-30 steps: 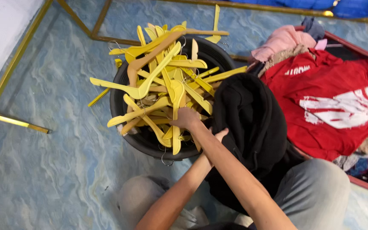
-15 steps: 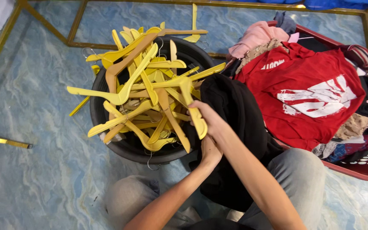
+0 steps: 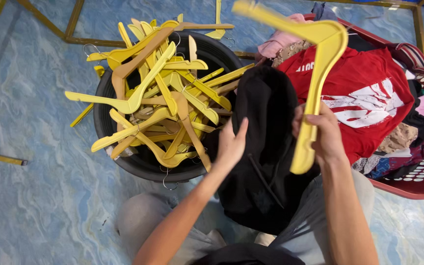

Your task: The person sits on the floor and repeatedly picks up clothes from a laundry basket, places each item on a hanger, and hangs it on a nearby clothing rack. The person handles a black hoodie, a red t-shirt, and a patterned top, using yellow and wooden hangers.

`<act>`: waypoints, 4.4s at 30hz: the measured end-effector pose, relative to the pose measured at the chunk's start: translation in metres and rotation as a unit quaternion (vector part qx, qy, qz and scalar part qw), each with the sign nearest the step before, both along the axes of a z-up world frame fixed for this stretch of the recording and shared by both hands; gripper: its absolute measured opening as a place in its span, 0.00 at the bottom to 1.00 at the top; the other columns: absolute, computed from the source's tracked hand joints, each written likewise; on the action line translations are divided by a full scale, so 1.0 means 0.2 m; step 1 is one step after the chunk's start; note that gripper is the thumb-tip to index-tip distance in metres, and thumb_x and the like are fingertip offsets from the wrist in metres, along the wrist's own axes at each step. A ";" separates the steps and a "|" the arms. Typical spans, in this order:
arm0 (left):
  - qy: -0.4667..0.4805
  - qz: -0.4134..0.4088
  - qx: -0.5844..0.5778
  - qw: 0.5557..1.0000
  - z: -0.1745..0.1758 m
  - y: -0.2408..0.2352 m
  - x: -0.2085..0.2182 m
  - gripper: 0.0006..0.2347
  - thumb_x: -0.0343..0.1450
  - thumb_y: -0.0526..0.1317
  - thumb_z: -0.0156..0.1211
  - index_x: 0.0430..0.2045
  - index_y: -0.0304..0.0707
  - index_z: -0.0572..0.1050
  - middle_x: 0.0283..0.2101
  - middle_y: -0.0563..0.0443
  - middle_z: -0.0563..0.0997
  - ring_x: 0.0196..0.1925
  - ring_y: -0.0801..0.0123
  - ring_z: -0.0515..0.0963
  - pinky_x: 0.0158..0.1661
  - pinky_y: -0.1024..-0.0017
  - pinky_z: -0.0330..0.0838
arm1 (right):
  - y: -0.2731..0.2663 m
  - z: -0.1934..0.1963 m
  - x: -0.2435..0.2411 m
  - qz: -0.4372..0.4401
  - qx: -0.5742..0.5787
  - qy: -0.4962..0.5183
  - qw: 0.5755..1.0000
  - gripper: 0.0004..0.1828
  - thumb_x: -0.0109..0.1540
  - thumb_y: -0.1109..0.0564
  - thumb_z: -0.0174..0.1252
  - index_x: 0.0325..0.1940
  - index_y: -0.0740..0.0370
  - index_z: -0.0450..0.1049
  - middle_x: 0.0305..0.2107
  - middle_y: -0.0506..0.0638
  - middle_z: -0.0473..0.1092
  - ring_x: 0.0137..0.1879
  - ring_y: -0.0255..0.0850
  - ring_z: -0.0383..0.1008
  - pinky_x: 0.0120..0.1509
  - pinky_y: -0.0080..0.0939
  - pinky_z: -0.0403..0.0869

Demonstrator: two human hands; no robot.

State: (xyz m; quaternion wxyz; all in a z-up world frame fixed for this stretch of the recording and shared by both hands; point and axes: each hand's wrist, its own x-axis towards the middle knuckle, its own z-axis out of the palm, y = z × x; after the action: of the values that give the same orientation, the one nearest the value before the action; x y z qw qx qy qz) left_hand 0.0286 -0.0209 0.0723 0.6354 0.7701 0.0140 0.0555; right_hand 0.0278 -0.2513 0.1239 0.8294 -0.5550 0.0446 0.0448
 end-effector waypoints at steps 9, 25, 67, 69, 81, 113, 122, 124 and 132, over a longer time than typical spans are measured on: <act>-0.070 -0.186 -0.061 0.978 0.31 0.21 0.17 0.21 0.64 0.37 0.72 0.49 0.24 0.75 0.47 0.47 0.83 0.48 0.71 0.80 0.53 0.71 0.73 | 0.11 -0.02 0.17 0.027 -0.054 -0.108 0.992 0.11 0.69 0.60 0.53 0.56 0.61 0.66 0.46 0.55 0.77 0.55 0.45 0.80 0.60 0.46 0.79; -0.146 0.136 0.069 0.978 -0.12 0.20 0.35 0.18 0.67 0.39 0.73 0.44 0.23 0.77 0.43 0.38 0.84 0.46 0.53 0.84 0.48 0.63 0.76 | 0.11 -0.12 0.07 0.044 -0.377 -0.116 0.918 0.06 0.69 0.59 0.59 0.46 0.66 0.73 0.31 0.49 0.77 0.38 0.32 0.75 0.43 0.34 0.73; -0.128 -0.175 0.219 0.951 -0.04 -0.15 -0.29 0.12 0.68 0.37 0.67 0.41 0.34 0.73 0.48 0.42 0.77 0.33 0.48 0.82 0.34 0.60 0.76 | 0.15 -0.12 -0.02 0.041 -0.197 -0.119 0.972 0.12 0.71 0.65 0.52 0.57 0.65 0.59 0.36 0.51 0.73 0.36 0.34 0.79 0.41 0.34 0.78; -0.151 -0.174 0.245 0.942 -0.04 -0.14 -0.28 0.13 0.67 0.40 0.70 0.38 0.36 0.73 0.43 0.45 0.79 0.31 0.49 0.81 0.34 0.60 0.75 | 0.14 -0.09 -0.03 0.053 -0.200 -0.109 0.972 0.11 0.71 0.65 0.52 0.55 0.65 0.59 0.35 0.50 0.73 0.35 0.33 0.78 0.40 0.33 0.78; -0.215 -0.183 0.241 0.928 -0.02 -0.06 -0.11 0.20 0.68 0.36 0.70 0.52 0.46 0.69 0.45 0.52 0.83 0.49 0.57 0.82 0.54 0.58 0.72 | 0.03 -0.03 -0.01 0.181 -0.464 -0.104 0.861 0.11 0.64 0.56 0.59 0.42 0.65 0.67 0.21 0.61 0.68 0.25 0.54 0.70 0.31 0.49 0.65; -0.078 -0.189 -0.180 0.962 -0.04 -0.02 0.06 0.40 0.69 0.20 0.60 0.76 0.42 0.46 0.57 0.43 0.75 0.60 0.67 0.78 0.66 0.69 0.71 | -0.01 0.01 -0.06 0.156 -0.414 -0.003 0.897 0.11 0.60 0.61 0.67 0.30 0.70 0.73 0.17 0.52 0.68 0.21 0.33 0.71 0.24 0.39 0.70; -0.091 -0.123 -0.155 0.976 -0.04 -0.03 0.04 0.38 0.68 0.22 0.67 0.72 0.39 0.51 0.58 0.42 0.74 0.61 0.65 0.78 0.64 0.68 0.74 | -0.01 0.04 -0.02 0.150 -0.443 -0.095 0.879 0.27 0.53 0.59 0.73 0.50 0.68 0.69 0.19 0.46 0.70 0.25 0.29 0.68 0.28 0.33 0.68; -0.090 -0.119 -0.131 0.980 -0.07 -0.06 -0.03 0.32 0.70 0.23 0.64 0.70 0.35 0.56 0.59 0.42 0.74 0.62 0.66 0.77 0.63 0.69 0.73 | 0.02 -0.01 -0.04 0.145 -0.391 -0.116 0.901 0.25 0.55 0.59 0.73 0.52 0.67 0.71 0.22 0.45 0.70 0.29 0.28 0.67 0.32 0.32 0.69; -0.055 -0.122 -0.125 0.983 -0.08 -0.09 -0.07 0.14 0.78 0.26 0.58 0.58 0.30 0.69 0.60 0.40 0.78 0.61 0.67 0.79 0.61 0.73 0.74 | 0.09 -0.02 -0.01 0.088 -0.409 -0.077 0.905 0.20 0.63 0.60 0.69 0.57 0.66 0.72 0.27 0.52 0.67 0.33 0.33 0.67 0.38 0.35 0.68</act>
State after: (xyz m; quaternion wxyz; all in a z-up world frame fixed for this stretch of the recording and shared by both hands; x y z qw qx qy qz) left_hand 0.0148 -0.0384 0.0562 0.7281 0.6766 -0.1082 0.0171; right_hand 0.0248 -0.2336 0.1190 0.5236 -0.8486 -0.0540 0.0525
